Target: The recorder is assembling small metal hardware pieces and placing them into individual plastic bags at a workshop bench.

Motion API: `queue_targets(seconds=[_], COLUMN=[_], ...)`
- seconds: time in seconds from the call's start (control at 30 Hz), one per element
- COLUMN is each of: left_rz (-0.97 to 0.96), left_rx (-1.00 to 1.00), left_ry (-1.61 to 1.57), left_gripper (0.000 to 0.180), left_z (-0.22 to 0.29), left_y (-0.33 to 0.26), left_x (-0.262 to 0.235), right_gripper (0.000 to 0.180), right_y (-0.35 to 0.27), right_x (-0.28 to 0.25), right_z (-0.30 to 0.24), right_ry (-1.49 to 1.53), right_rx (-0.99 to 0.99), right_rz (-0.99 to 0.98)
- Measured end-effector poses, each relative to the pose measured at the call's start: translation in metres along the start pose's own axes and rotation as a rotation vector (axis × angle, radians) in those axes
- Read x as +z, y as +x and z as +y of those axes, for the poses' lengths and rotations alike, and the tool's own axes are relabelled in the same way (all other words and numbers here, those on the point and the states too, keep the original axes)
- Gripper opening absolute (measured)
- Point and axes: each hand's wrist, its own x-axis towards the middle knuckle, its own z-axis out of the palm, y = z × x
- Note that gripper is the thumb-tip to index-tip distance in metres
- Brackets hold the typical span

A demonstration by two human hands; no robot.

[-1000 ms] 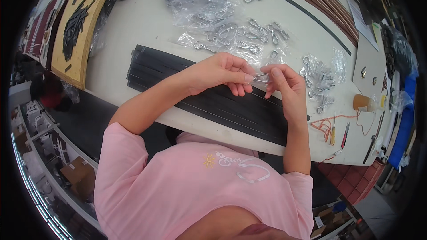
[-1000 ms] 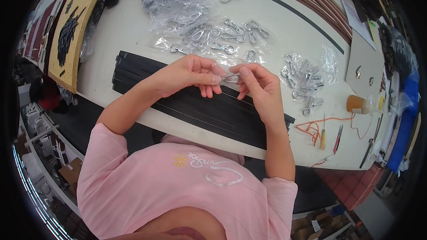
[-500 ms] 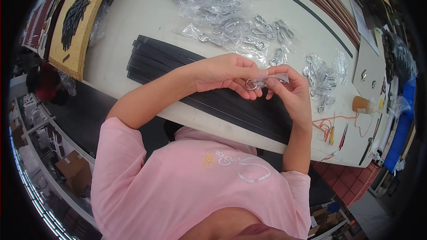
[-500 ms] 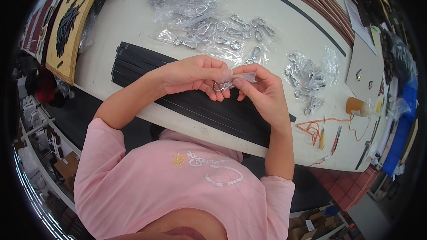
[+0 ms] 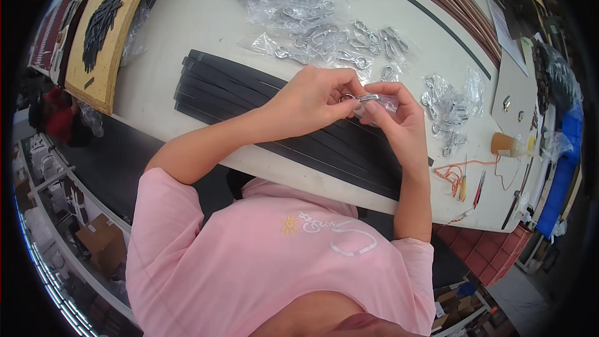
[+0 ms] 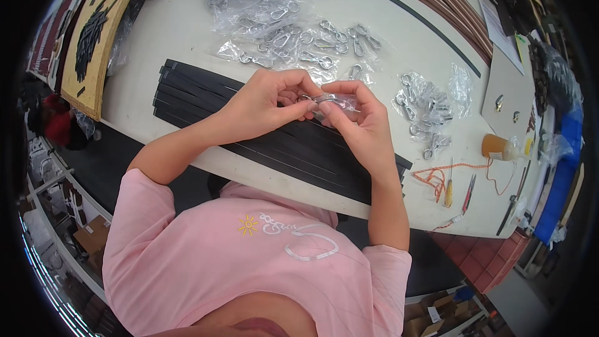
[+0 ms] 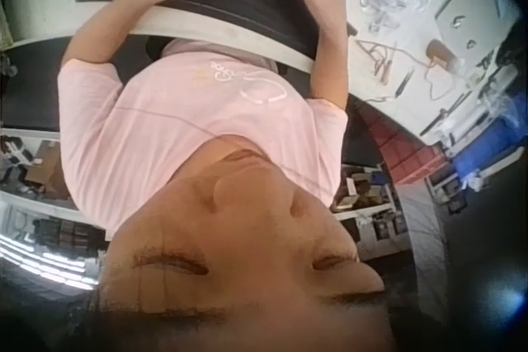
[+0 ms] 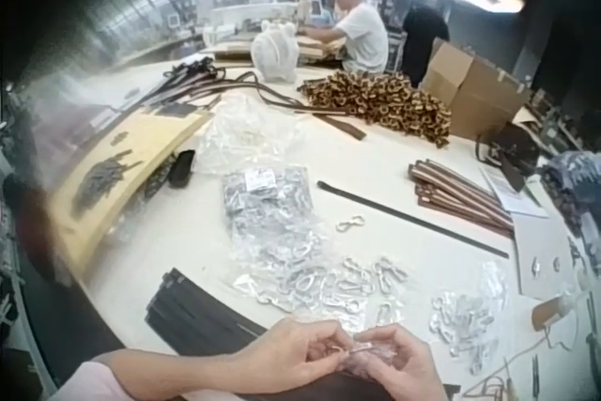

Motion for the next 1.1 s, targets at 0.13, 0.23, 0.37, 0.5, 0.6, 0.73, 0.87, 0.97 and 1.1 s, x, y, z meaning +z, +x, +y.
queue_targets(seconds=[0.13, 0.23, 0.37, 0.5, 0.6, 0.73, 0.87, 0.97, 1.1], left_rz=[-0.119, -0.247, -0.314, -0.240, -0.189, -0.242, -0.298, -0.333, -0.270], left_rx=[-0.164, -0.353, -0.369, -0.351, -0.231, -0.263, -0.428, -0.407, -0.358], left_ry=[-0.227, -0.494, -0.571, -0.428, -0.367, -0.353, -0.685, -0.665, -0.516], left_gripper=[0.023, 0.039, 0.032, 0.024, 0.022, 0.025, 0.029, 0.030, 0.026], left_z=[0.007, 0.007, 0.000, 0.002, -0.003, 0.002, 0.003, -0.005, -0.004], left_y=[0.004, 0.009, 0.010, 0.010, 0.009, 0.011, 0.014, 0.011, 0.010], left_x=[-0.008, -0.018, -0.018, -0.016, -0.010, -0.015, -0.015, -0.012, -0.012], right_gripper=[0.021, 0.018, 0.016, 0.017, 0.018, 0.018, 0.015, 0.014, 0.019], right_y=[0.001, 0.000, 0.000, -0.001, -0.001, -0.001, 0.002, 0.001, 0.003], right_x=[-0.007, -0.009, -0.018, -0.014, -0.013, -0.015, -0.018, -0.017, -0.018], right_z=[0.004, 0.000, 0.003, 0.000, 0.002, 0.002, 0.006, 0.004, 0.006], right_ry=[0.011, -0.002, -0.103, -0.033, -0.021, 0.020, -0.020, -0.119, -0.197], right_rx=[-0.033, -0.108, -0.175, -0.087, -0.023, -0.017, -0.078, -0.149, -0.210], right_rz=[-0.047, -0.052, -0.041, -0.056, -0.089, -0.115, -0.120, -0.122, -0.150])
